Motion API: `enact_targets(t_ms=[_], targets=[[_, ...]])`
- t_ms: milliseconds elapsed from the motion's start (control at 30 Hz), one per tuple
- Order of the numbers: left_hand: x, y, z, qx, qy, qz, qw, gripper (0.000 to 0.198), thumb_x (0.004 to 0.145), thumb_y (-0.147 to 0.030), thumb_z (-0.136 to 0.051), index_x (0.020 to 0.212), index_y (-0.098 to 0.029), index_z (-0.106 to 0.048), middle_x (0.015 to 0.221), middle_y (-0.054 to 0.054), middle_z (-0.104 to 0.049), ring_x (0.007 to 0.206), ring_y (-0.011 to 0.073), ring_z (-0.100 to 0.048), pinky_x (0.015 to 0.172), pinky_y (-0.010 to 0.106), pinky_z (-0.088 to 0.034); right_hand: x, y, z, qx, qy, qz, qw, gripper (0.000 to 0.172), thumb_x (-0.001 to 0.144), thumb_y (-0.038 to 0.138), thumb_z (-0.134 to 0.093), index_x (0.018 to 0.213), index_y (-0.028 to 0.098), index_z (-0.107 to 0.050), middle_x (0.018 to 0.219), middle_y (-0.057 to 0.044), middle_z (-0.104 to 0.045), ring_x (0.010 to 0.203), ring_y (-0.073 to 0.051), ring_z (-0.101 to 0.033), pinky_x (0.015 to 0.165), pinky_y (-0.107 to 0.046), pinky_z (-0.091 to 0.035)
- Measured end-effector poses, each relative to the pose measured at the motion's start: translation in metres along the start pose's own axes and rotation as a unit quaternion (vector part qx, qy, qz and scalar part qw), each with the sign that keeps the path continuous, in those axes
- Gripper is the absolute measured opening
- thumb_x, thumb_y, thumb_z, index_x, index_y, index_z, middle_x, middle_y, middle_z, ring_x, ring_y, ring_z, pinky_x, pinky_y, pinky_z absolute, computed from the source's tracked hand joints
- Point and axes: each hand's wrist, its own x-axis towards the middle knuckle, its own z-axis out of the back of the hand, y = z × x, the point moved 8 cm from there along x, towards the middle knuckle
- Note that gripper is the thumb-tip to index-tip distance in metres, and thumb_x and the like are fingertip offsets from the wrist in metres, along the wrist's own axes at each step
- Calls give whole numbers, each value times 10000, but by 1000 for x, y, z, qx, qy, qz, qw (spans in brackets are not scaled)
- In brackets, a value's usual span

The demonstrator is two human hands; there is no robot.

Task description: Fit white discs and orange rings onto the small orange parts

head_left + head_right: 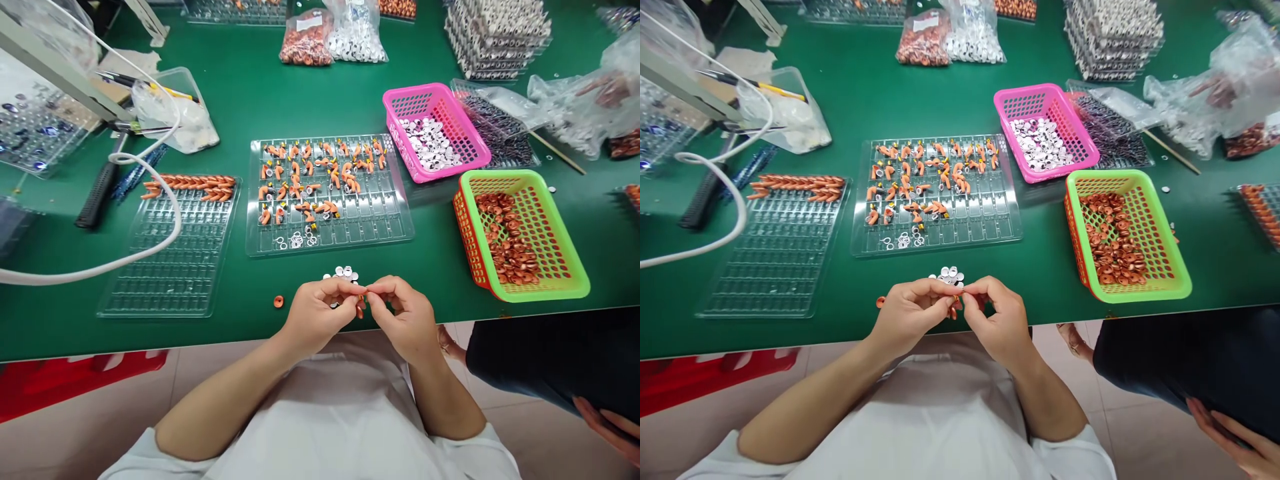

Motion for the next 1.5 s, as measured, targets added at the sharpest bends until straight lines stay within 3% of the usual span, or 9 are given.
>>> enact_targets(t_ms=[167, 267, 400, 500, 600, 867, 1067, 1500], targets=[[4, 1, 1, -4, -21, -2, 1000, 149, 688, -116, -701, 802, -143, -794, 668, 36, -734, 617, 156, -695, 611, 252, -587, 2, -5, -1, 1, 0, -6, 1000, 66, 924, 231, -600, 903, 220, -662, 847, -22, -704, 724, -153, -676, 651, -267, -546], [5, -4, 4, 7, -46, -12, 999, 118, 689, -141, -717, 782, -143, -788, 692, 48, -751, 632, 170, -710, 615, 256, -592, 0, -5, 1, -5, -3, -2, 1000, 114, 926, 268, -619, 1028, 228, -649, 876, -24, -699, 744, -154, -672, 687, -283, -560], [4, -12, 7, 29, -72, -39, 996, 127, 719, -161, -714, 815, -149, -795, 753, 60, -782, 666, 183, -730, 646, 261, -605, -10, 13, 2, -72, -17, 82, 994, 295, 849, 277, -728, 1109, 257, -589, 915, -14, -668, 736, -152, -635, 683, -298, -563], [2, -15, 5, 34, -80, -55, 995, 141, 739, -153, -703, 842, -153, -799, 819, 68, -800, 697, 190, -747, 671, 265, -617, -17, 26, -3, -119, -28, 157, 980, 262, 861, 221, -717, 1078, 257, -576, 924, -27, -677, 768, -164, -648, 669, -300, -565], [0, -15, 1, 37, -83, -68, 994, 124, 771, -158, -694, 838, -158, -798, 901, 77, -809, 755, 200, -763, 734, 279, -630, -19, 30, -7, -132, -41, 184, 973, 197, 909, 139, -628, 1064, 254, -586, 916, -43, -687, 774, -169, -661, 668, -311, -573], [-1, -12, -2, 18, -55, -45, 997, 148, 809, -227, -716, 906, -155, -802, 959, 90, -810, 884, 240, -771, 836, 330, -635, -17, 25, 1, -64, -37, 156, 985, 231, 912, 104, -612, 1066, 271, -651, 953, -39, -698, 856, -183, -679, 723, -327, -573], [-2, -9, -5, 9, -15, -62, 998, 160, 852, -219, -697, 969, -184, -800, 1001, 66, -806, 952, 218, -763, 864, 286, -623, -19, 21, 4, -36, -42, 185, 981, 364, 890, 56, -637, 1146, 314, -647, 1014, -34, -721, 943, -203, -699, 810, -371, -583], [-5, -18, -6, 96, -48, -125, 986, 207, 856, -150, -664, 1002, -182, -808, 986, 58, -809, 894, 205, -769, 822, 263, -615, -21, 6, 4, 15, -85, 118, 989, 350, 894, 48, -634, 1132, 302, -676, 1021, -43, -728, 961, -194, -693, 840, -367, -601]])
